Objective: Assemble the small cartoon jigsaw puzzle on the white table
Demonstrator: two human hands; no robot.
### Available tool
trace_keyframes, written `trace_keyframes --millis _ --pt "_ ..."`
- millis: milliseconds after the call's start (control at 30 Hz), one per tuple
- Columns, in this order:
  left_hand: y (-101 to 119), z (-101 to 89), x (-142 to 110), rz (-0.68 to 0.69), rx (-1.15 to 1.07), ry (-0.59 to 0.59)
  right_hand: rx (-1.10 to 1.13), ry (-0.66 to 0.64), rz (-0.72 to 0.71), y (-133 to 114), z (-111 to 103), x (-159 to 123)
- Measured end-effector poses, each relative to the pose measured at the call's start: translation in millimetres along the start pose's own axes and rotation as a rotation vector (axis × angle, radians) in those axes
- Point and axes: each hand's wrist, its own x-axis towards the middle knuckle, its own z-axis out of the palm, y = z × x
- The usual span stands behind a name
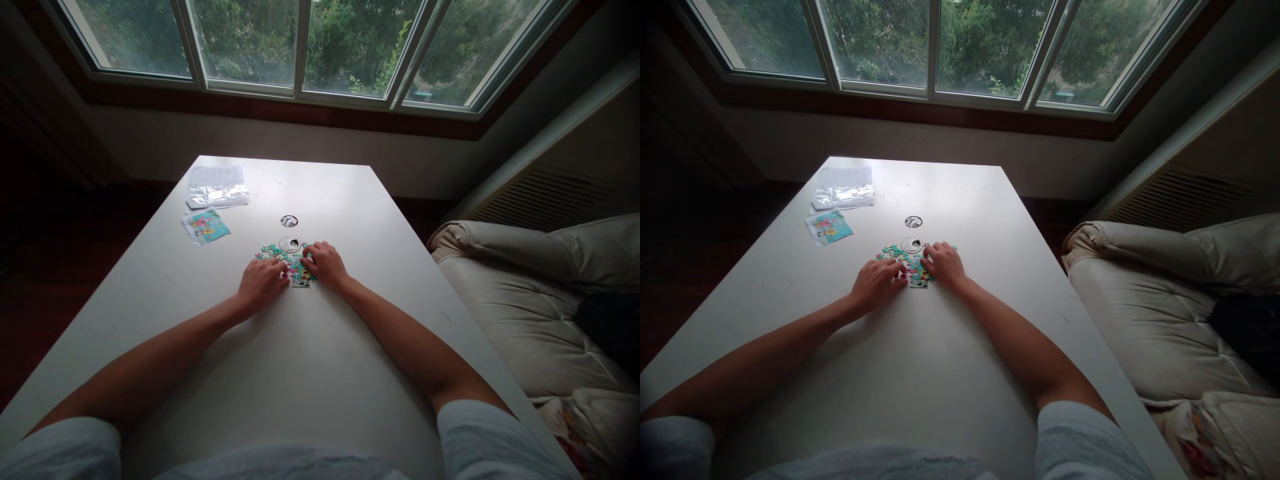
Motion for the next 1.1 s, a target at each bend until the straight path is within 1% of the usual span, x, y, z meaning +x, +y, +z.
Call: trace_keyframes --millis 233,433,633,833,1100 --pt "0 10.5 2 -0.009 -0.077 0.042 -0.007 0.018 -0.002 -1 0 0" --pt "1 13.2 3 -0.015 -0.069 0.043 -0.008 0.013 -0.002 -2 1 0" --pt "-3 17.4 5 -0.025 -0.057 0.096 -0.014 0.031 -0.008 -1 2 0" --pt "-9 14.1 6 -0.019 -0.075 0.118 -0.009 0.032 -0.013 0 2 0" --pt "0 15.8 4 0.003 -0.070 0.113 0.009 0.031 -0.006 -1 3 0"
